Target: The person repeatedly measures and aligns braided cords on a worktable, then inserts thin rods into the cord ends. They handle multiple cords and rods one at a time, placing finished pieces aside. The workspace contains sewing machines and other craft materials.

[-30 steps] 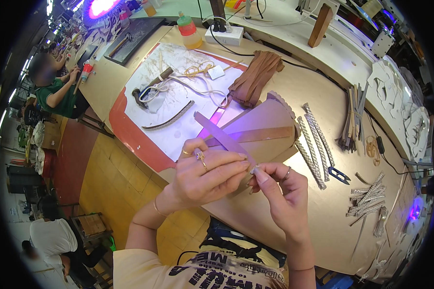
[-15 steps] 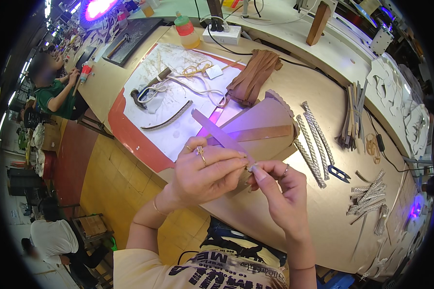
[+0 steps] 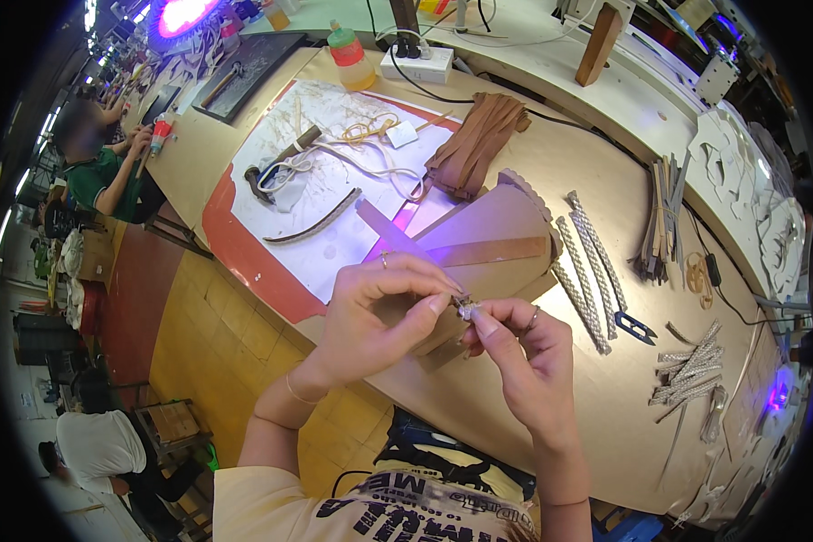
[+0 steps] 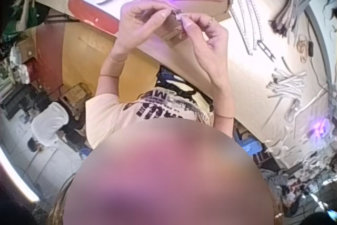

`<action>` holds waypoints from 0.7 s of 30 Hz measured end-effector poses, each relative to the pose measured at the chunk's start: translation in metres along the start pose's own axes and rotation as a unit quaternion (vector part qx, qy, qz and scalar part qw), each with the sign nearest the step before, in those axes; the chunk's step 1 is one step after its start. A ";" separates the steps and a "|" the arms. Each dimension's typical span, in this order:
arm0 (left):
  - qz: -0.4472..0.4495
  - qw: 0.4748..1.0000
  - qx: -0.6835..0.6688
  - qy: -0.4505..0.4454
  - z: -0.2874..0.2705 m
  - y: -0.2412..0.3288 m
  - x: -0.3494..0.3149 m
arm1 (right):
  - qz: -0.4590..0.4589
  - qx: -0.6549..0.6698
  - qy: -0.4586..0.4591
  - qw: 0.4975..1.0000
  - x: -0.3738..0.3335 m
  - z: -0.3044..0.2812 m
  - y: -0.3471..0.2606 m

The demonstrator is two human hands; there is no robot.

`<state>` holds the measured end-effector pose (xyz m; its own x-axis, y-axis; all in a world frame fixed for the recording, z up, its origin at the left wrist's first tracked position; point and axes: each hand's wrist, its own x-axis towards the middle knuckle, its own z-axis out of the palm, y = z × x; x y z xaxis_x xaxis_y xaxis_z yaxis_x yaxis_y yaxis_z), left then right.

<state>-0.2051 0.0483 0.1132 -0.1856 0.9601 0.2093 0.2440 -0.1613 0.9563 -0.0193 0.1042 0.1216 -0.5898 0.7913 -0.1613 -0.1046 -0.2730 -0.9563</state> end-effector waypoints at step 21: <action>0.062 0.994 0.086 -0.004 0.003 0.006 -0.001 | 0.002 0.018 0.006 1.000 0.001 -0.003 0.004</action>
<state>-0.2009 0.0471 0.1178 -0.1357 0.9373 0.3211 0.4237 -0.2381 0.8740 -0.0178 0.1053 0.1165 -0.5805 0.7968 -0.1677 -0.1315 -0.2951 -0.9464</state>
